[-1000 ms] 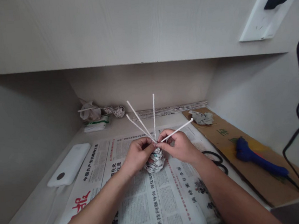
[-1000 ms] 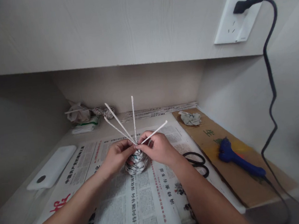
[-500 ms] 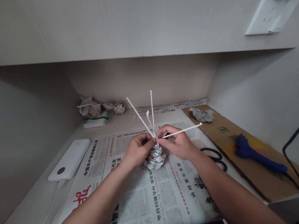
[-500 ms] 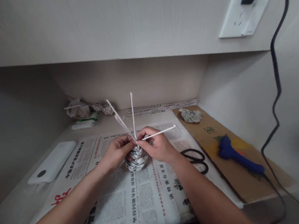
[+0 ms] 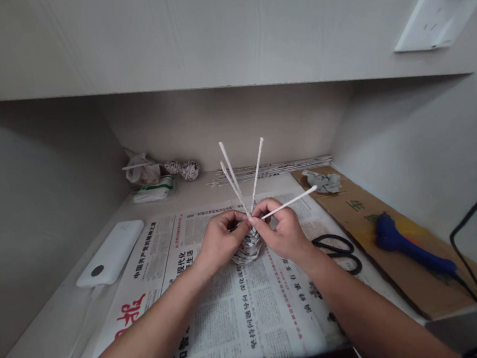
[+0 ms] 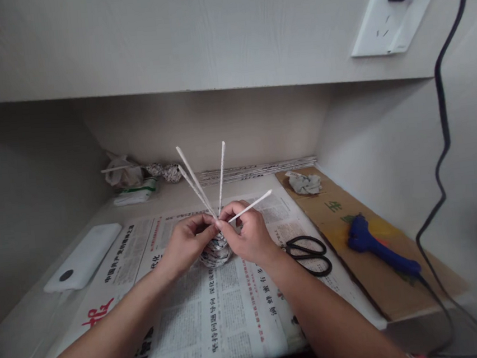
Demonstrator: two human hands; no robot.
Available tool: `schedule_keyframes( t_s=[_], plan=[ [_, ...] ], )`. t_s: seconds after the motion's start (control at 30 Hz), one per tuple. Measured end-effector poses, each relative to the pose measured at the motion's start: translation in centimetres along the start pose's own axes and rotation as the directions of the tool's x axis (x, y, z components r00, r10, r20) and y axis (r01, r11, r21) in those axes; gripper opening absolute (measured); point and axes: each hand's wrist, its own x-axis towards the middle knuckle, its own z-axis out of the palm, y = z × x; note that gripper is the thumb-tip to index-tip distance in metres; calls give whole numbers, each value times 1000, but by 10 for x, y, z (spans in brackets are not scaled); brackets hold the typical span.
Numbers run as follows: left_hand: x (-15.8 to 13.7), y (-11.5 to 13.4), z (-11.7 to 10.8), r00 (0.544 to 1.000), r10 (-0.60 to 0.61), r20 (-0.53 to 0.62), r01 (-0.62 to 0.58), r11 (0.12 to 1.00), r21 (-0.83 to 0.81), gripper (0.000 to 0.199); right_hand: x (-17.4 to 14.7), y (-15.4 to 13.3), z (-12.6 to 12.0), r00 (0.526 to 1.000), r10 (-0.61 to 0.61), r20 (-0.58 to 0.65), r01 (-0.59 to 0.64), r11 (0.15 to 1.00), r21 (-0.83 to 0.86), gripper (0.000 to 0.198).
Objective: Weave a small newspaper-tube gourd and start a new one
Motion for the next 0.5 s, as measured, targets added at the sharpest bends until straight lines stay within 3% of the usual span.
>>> schedule_keyframes(
  t_s=[0.2,0.33,0.5],
  plan=[
    [0,1,2,999,-25,37,28,997,-77,23,2,4,4,982,183,-37,-175,973,152,7],
    [0,3,1,998,-33,58,38,995,-89,25,6,8,4,939,345,5,-325,881,344,16],
    [-1,4,0,999,1,41,0,1000,-21,24,9,7,6,886,457,76,-431,752,498,19]
  ],
)
